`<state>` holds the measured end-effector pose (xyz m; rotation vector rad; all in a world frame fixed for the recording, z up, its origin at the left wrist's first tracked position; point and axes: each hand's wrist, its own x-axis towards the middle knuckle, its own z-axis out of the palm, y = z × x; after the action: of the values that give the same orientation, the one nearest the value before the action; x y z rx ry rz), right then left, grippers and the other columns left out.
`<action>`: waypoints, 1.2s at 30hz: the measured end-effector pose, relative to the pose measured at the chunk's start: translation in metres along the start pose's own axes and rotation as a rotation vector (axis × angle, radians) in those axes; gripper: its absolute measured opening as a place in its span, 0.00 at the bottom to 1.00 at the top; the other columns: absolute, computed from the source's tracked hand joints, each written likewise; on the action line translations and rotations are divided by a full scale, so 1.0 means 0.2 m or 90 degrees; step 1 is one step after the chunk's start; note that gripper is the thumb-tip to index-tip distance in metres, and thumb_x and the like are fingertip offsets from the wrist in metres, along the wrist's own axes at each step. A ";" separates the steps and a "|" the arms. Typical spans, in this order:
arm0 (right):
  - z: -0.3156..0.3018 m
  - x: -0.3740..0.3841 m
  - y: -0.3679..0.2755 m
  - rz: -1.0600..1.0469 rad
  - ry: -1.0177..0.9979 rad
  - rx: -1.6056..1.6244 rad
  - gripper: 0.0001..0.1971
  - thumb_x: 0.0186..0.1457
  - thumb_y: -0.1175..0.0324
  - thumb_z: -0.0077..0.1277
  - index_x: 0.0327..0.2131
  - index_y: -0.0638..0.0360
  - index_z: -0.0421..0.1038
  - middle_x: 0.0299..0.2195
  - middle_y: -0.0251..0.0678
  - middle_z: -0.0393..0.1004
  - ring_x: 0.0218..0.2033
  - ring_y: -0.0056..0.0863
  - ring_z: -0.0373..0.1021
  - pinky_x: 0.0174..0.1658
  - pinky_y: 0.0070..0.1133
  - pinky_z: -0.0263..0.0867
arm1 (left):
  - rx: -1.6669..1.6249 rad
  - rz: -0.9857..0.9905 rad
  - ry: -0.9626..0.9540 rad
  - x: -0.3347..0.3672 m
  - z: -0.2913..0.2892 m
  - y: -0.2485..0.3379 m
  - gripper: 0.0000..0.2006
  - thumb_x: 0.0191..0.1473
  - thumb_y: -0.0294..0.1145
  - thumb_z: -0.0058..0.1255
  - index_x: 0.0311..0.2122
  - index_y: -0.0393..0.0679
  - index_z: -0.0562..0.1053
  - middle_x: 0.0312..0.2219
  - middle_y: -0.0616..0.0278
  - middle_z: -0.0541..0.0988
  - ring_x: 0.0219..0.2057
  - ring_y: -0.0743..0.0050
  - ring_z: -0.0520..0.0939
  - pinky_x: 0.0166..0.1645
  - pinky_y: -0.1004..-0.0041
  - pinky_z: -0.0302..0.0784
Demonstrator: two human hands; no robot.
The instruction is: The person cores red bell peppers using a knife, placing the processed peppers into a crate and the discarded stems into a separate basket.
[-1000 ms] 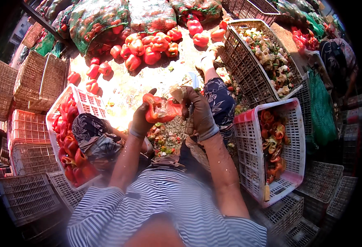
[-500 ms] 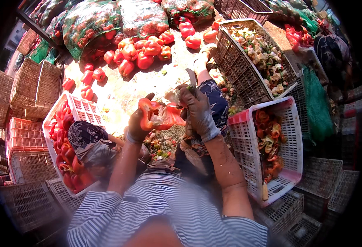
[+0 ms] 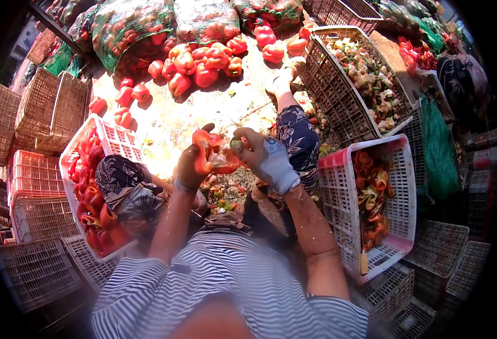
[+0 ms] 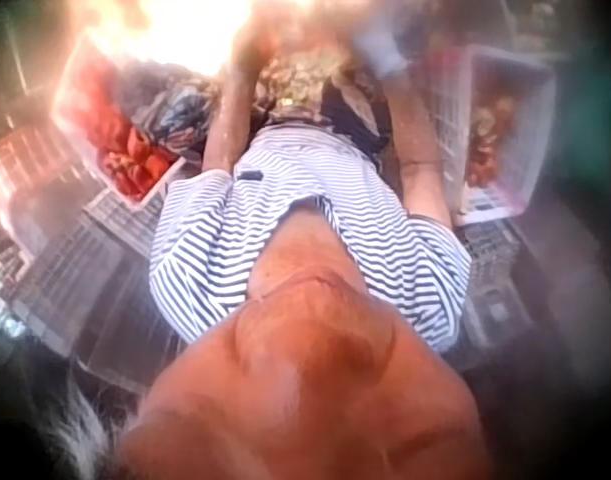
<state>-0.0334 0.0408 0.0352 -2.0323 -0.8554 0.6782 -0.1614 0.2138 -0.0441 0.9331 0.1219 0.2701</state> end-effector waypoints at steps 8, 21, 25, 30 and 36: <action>0.00 -0.06 -0.01 -0.054 -0.034 -0.342 0.26 0.53 0.51 0.54 0.54 0.45 0.66 0.41 0.43 0.77 0.40 0.41 0.75 0.42 0.35 0.71 | -0.126 -0.047 0.021 -0.02 0.00 0.00 0.32 0.62 0.45 0.38 0.64 0.32 0.52 0.52 0.47 0.71 0.54 0.58 0.74 0.60 0.62 0.69; 0.15 0.03 0.04 0.019 0.341 0.179 0.23 0.57 0.63 0.51 0.53 0.65 0.62 0.33 0.42 0.74 0.36 0.32 0.73 0.41 0.25 0.68 | -0.137 -0.085 0.056 -0.02 0.06 -0.01 0.34 0.57 0.42 0.47 0.64 0.36 0.52 0.52 0.49 0.70 0.55 0.59 0.72 0.61 0.62 0.66; 0.24 0.03 -0.12 0.087 0.325 0.056 0.22 0.58 0.63 0.49 0.52 0.65 0.62 0.35 0.50 0.75 0.37 0.40 0.75 0.41 0.31 0.68 | -0.063 -0.079 0.034 0.00 0.12 0.03 0.37 0.50 0.40 0.52 0.63 0.40 0.55 0.50 0.54 0.70 0.54 0.62 0.71 0.61 0.64 0.65; 0.33 -0.02 -0.03 0.040 0.291 -0.069 0.16 0.59 0.62 0.46 0.46 0.61 0.64 0.32 0.49 0.76 0.30 0.44 0.76 0.34 0.33 0.69 | 0.017 -0.070 0.106 -0.01 0.13 0.00 0.32 0.50 0.38 0.51 0.59 0.40 0.59 0.47 0.56 0.71 0.50 0.64 0.73 0.59 0.66 0.67; 0.30 -0.19 -0.06 0.013 0.261 -0.145 0.14 0.59 0.63 0.48 0.44 0.61 0.65 0.32 0.49 0.77 0.32 0.46 0.76 0.36 0.34 0.70 | 0.008 -0.066 0.145 0.00 0.19 -0.04 0.27 0.51 0.37 0.49 0.56 0.40 0.62 0.45 0.56 0.71 0.47 0.66 0.73 0.55 0.66 0.69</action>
<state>-0.1024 0.0453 0.0196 -2.2767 -0.6923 0.1630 -0.1520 0.1796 -0.0285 0.9030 0.3807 0.2793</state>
